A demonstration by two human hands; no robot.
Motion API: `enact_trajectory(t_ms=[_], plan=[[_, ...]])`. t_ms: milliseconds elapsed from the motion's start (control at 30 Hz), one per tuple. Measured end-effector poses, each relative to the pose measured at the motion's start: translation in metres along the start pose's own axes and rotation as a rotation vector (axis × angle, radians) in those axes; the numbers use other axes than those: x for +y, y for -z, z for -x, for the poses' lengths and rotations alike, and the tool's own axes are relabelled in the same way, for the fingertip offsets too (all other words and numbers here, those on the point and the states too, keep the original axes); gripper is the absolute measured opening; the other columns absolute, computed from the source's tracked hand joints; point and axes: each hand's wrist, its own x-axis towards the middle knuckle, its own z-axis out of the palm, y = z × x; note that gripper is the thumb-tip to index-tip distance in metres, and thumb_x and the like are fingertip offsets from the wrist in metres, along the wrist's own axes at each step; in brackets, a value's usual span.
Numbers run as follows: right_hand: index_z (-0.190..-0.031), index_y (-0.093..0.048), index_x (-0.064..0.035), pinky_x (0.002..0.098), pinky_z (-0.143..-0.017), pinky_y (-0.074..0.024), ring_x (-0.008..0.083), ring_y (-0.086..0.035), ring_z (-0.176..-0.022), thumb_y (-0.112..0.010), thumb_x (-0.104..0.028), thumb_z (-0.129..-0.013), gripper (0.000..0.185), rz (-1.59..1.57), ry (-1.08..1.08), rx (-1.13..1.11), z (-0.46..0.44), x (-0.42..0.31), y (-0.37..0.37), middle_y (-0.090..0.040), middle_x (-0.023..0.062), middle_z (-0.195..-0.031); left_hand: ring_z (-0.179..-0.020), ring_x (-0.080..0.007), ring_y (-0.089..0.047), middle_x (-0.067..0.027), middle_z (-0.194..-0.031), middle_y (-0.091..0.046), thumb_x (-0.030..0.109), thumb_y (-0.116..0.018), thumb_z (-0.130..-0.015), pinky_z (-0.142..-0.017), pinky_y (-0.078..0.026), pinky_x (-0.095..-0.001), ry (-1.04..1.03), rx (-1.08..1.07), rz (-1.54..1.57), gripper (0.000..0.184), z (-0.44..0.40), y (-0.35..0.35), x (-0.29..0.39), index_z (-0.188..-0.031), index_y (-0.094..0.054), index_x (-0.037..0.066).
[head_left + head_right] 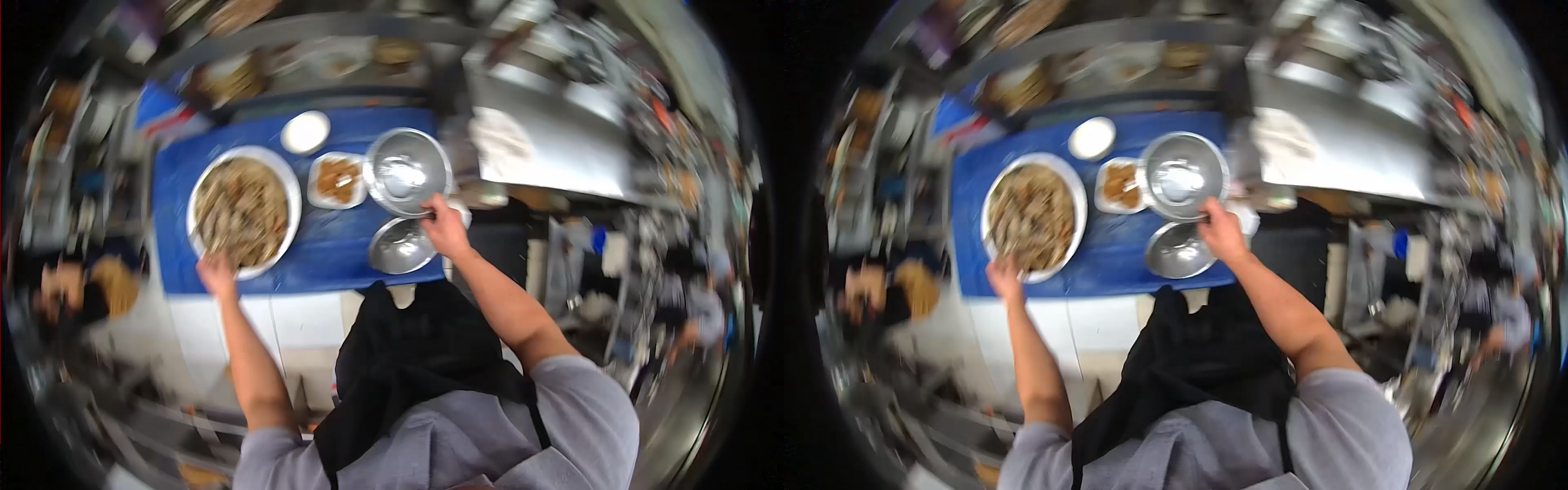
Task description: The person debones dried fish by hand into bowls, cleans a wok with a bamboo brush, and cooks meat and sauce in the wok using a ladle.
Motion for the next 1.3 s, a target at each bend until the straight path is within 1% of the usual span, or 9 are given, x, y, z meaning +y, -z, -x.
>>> enact_trajectory(t_ms=[100, 233, 433, 567, 667, 767, 867, 1000, 1300], plan=[[-0.103, -0.054, -0.0047, 0.0447, -0.073, -0.0510, 0.0408, -0.066, -0.083, -0.063, -0.004, -0.078, 0.027, 0.104, -0.003, 0.257, 0.007, -0.037, 0.110, -0.066, 0.0212, -0.087, -0.099, -0.0229, -0.063, -0.0142, -0.110, -0.063, 0.018, -0.067, -0.093, -0.077, -0.055, -0.0381, 0.079, 0.156, 0.417, 0.032, 0.028, 0.008, 0.048, -0.114, -0.046, 0.004], [-0.104, -0.053, -0.0036, 0.0435, -0.078, -0.0510, 0.0402, -0.066, -0.090, -0.064, -0.006, -0.078, 0.028, 0.259, -0.254, 0.551, 0.001, -0.010, 0.224, -0.066, 0.0230, -0.091, -0.104, -0.0247, -0.062, -0.0124, -0.116, -0.064, 0.029, -0.056, -0.099, -0.081, -0.054, -0.0411, 0.233, 0.121, 0.601, 0.030, 0.064, -0.001, 0.140, -0.117, -0.049, 0.006], [-0.110, -0.054, -0.0022, 0.0482, -0.087, -0.0482, 0.0444, -0.062, -0.099, -0.067, -0.012, -0.075, 0.039, 0.298, -0.493, 0.754, -0.020, 0.099, 0.299, -0.066, 0.0261, -0.098, -0.100, -0.0221, -0.061, -0.0125, -0.112, -0.063, 0.023, -0.050, -0.101, -0.082, -0.055, -0.0451, 0.353, -0.150, 0.900, 0.025, 0.122, -0.101, 0.223, -0.119, -0.053, 0.006], [-0.116, -0.054, -0.0003, 0.0472, -0.088, -0.0482, 0.0450, -0.062, -0.101, -0.069, -0.014, -0.078, 0.044, 0.198, -0.483, 0.691, -0.043, 0.127, 0.317, -0.065, 0.0285, -0.102, -0.106, -0.0235, -0.059, -0.0107, -0.111, -0.062, 0.026, -0.051, -0.101, -0.088, -0.053, -0.0478, 0.365, -0.417, 0.898, 0.026, 0.178, -0.186, 0.289, -0.120, -0.054, 0.008], [-0.120, -0.050, 0.0009, 0.0431, -0.089, -0.0490, 0.0381, -0.064, -0.105, -0.076, -0.034, -0.081, 0.059, -0.080, -0.269, 0.532, -0.056, 0.143, 0.335, -0.065, 0.0253, -0.111, -0.106, -0.0215, -0.059, -0.0100, -0.113, -0.062, 0.029, -0.053, -0.101, -0.087, -0.053, -0.0458, 0.271, -0.587, 0.884, 0.026, 0.222, -0.257, 0.344, -0.118, -0.055, 0.010], [-0.122, -0.048, 0.0008, 0.0434, -0.088, -0.0487, 0.0378, -0.064, -0.104, -0.062, -0.044, -0.091, 0.056, -0.173, -0.270, 0.381, -0.049, 0.162, 0.383, -0.068, 0.0251, -0.106, -0.107, -0.0240, -0.061, -0.0108, -0.113, -0.064, 0.031, -0.055, -0.100, -0.088, -0.053, -0.0443, 0.246, -0.629, 0.838, 0.029, 0.260, -0.327, 0.387, -0.118, -0.055, 0.009], [-0.116, -0.048, -0.0010, 0.0485, -0.082, -0.0484, 0.0465, -0.062, -0.094, -0.049, -0.041, -0.098, 0.044, 0.029, -0.172, 0.277, -0.034, 0.228, 0.436, -0.065, 0.0286, -0.094, -0.104, -0.0286, -0.063, -0.0153, -0.114, -0.064, 0.033, -0.054, -0.100, -0.088, -0.054, -0.0435, 0.277, -0.650, 0.813, 0.031, 0.296, -0.391, 0.421, -0.118, -0.054, 0.008], [-0.104, -0.050, -0.0016, 0.0508, -0.078, -0.0475, 0.0450, -0.062, -0.090, -0.048, -0.033, -0.099, 0.032, 0.133, -0.052, 0.093, -0.017, 0.263, 0.477, -0.066, 0.0255, -0.091, -0.099, -0.0272, -0.064, -0.0144, -0.108, -0.066, 0.034, -0.054, -0.100, -0.078, -0.054, -0.0415, 0.334, -0.628, 0.744, 0.030, 0.331, -0.459, 0.449, -0.118, -0.054, 0.010], [-0.112, -0.053, -0.0047, 0.0481, -0.076, -0.0492, 0.0384, -0.066, -0.085, -0.051, -0.031, -0.098, 0.030, 0.032, 0.019, -0.133, -0.080, 0.266, 0.495, -0.068, 0.0207, -0.090, -0.096, -0.0256, -0.064, -0.0147, -0.106, -0.066, 0.032, -0.056, -0.099, -0.078, -0.055, -0.0414, 0.352, -0.554, 0.707, 0.026, 0.336, -0.534, 0.474, -0.108, -0.053, 0.008]])
